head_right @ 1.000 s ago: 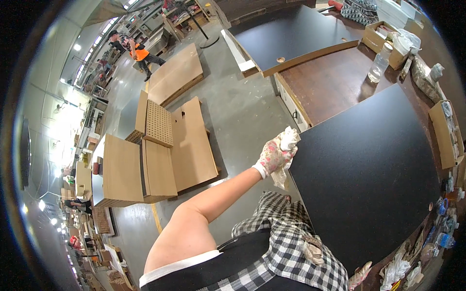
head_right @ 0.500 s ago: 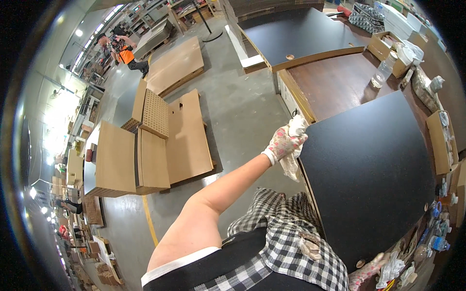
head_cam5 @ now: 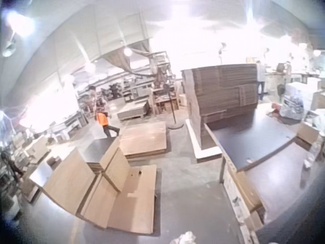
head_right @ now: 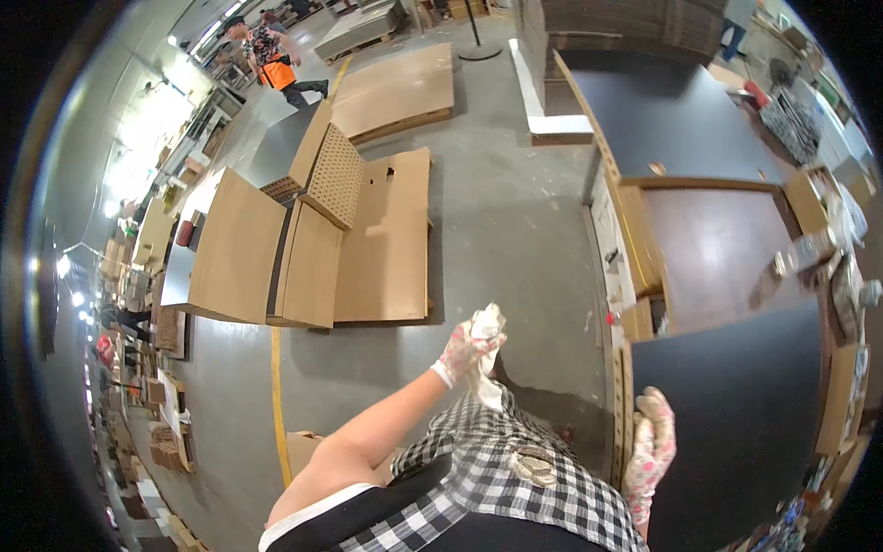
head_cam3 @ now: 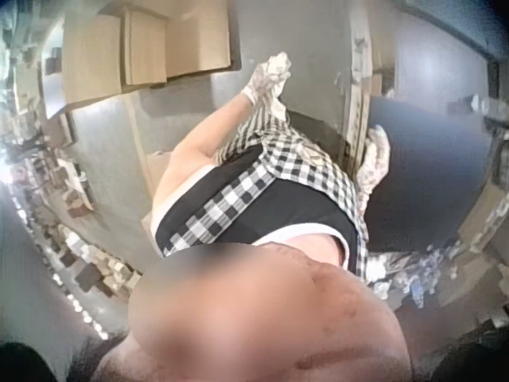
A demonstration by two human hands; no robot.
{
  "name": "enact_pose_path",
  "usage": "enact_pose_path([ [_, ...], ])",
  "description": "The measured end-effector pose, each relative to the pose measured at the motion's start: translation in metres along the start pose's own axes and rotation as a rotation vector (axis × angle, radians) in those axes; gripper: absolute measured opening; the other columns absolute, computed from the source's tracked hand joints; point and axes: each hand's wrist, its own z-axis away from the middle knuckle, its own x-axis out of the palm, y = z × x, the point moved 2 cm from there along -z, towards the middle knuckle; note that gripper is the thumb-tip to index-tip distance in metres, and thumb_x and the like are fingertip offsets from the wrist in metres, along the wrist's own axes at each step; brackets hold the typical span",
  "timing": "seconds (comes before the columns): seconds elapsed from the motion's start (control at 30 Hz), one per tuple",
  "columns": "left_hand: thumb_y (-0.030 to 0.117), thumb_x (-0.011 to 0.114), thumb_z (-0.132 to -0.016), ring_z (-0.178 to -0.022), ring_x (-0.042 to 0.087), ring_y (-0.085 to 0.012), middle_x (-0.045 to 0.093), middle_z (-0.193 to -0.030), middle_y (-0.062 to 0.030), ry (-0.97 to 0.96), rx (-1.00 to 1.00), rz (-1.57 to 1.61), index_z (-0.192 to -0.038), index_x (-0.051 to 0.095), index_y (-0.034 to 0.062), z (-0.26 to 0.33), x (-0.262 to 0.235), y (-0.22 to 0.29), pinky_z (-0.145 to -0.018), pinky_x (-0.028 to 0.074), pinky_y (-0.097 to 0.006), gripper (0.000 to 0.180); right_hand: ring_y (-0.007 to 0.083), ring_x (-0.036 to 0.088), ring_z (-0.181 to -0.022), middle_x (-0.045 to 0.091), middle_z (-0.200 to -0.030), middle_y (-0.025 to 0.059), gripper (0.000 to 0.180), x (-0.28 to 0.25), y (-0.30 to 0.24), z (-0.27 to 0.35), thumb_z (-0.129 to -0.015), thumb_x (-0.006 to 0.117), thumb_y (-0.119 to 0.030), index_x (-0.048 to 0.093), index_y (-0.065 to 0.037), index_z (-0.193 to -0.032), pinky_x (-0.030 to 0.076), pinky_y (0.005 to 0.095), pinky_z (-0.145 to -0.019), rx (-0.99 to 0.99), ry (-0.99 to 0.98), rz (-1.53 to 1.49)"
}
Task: The person wipes down a black furniture panel with a cloth, applies a cleaning liquid from a bottle, and then uses a small tool to apply putty to holes in the wood panel.
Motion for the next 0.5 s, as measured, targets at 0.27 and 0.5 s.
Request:
enact_pose_path([
  [0.27, 0.007, 0.053, -0.084, -0.097, 0.061, -0.0222, 0.062, -0.107, -0.0117, 0.234, 0.24, -0.854, -0.111, 0.058, 0.001, -0.013, -0.164, -0.067, -0.079, 0.051, -0.032, 0.028, 0.0168, 0.057, -0.103, 0.06, -0.114, 0.0085, 0.025, 0.219, -0.043, -0.107, -0.088, 0.047, 0.002, 0.06, 0.0, -0.109, 0.045, 0.0288, -0.089, 0.117, -0.494, 0.01],
  [0.5, 0.008, 0.055, -0.083, -0.084, 0.064, -0.025, 0.065, -0.103, -0.0124, 0.476, 0.175, -0.694, -0.115, 0.059, 0.002, -0.085, -0.264, -0.067, -0.071, 0.052, -0.035, 0.033, 0.0138, 0.058, -0.097, 0.061, -0.109, 0.0076, 0.024, 0.363, -0.052, -0.2, -0.088, 0.047, 0.0, 0.059, 0.001, -0.108, 0.044, 0.0263, -0.085, -0.058, -0.863, 0.25],
])
